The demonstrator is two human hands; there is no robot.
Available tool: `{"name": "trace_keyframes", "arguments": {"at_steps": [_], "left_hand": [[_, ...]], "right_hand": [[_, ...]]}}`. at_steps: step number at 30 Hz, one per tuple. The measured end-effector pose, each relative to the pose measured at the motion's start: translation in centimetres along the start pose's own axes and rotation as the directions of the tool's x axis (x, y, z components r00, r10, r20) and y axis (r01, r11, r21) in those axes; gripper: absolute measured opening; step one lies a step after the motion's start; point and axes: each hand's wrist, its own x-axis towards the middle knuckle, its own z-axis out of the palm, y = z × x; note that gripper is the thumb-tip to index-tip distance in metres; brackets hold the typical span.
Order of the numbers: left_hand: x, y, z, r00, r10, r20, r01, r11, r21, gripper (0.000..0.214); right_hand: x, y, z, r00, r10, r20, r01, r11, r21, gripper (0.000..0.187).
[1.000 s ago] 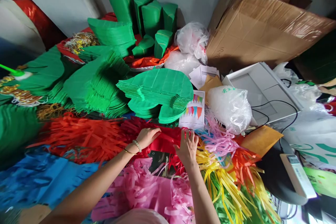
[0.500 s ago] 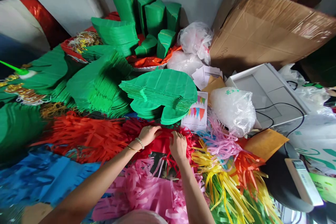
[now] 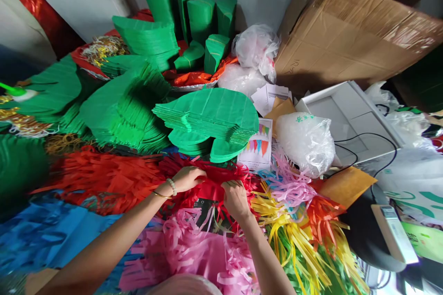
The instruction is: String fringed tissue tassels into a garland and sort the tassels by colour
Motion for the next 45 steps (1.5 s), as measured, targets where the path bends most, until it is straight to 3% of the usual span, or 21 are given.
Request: {"name": "trace_keyframes", "arguments": {"at_steps": [4,12,16,19,21,23,24,28,32,38,41,45], "left_hand": [[0.2,0.2,-0.6,0.997,-0.073,0.001,0.072,0.997,0.022,0.019],[2.4,0.6,-0.3,0.96,-0.266,-0.089,0.274,0.956,0.102,0.012],[0.6,1.0,-2.0,0.909,-0.345,-0.233,0.382,0.914,0.138,0.023],[-1.3,3.6,-1.8,0.873,-0.352,-0.337,0.421,0.894,0.155,0.036],[-2.0,5.9,-0.1,0.904,-0.266,-0.334,0.332,0.931,0.156,0.035],[-2.0,7.5,2.4,0.963,-0.04,-0.266,0.072,0.991,0.112,0.035],[-1.8,7.8,3.7,0.968,-0.001,-0.25,0.028,0.994,0.105,0.036],[-0.4,6.0,6.6,0.962,0.045,-0.268,-0.012,0.992,0.127,0.046],[0.3,3.3,6.6,0.96,0.085,-0.265,-0.044,0.986,0.159,0.056],[0.3,2.5,6.5,0.961,0.118,-0.251,-0.064,0.975,0.211,0.052],[0.4,2.3,6.6,0.956,0.15,-0.251,-0.092,0.969,0.228,0.043],[0.3,1.5,6.4,0.944,0.208,-0.256,-0.143,0.957,0.251,0.036]], "right_hand": [[0.4,0.8,0.4,0.996,0.081,-0.039,-0.082,0.996,-0.022,0.021],[2.7,0.5,1.4,0.957,0.254,-0.141,-0.271,0.954,-0.128,0.026],[2.9,0.0,1.9,0.954,0.257,-0.157,-0.282,0.945,-0.165,0.023],[3.1,-0.1,2.2,0.951,0.26,-0.166,-0.288,0.94,-0.185,0.022],[3.1,-0.2,2.3,0.951,0.259,-0.171,-0.291,0.936,-0.197,0.022],[3.1,-0.3,2.3,0.953,0.251,-0.172,-0.284,0.937,-0.206,0.022],[3.0,-0.3,2.2,0.955,0.244,-0.172,-0.277,0.938,-0.21,0.022],[2.2,-0.1,1.1,0.962,0.2,-0.186,-0.243,0.938,-0.246,0.019],[0.9,0.2,-0.8,0.958,0.185,-0.219,-0.246,0.923,-0.296,0.04],[0.5,-0.5,-2.4,0.947,0.136,-0.291,-0.215,0.941,-0.261,0.037],[0.4,-1.9,-0.9,0.965,0.072,-0.25,-0.114,0.981,-0.156,0.037],[-0.1,-4.0,2.7,0.982,-0.026,-0.186,0.006,0.994,-0.105,0.048]]}}
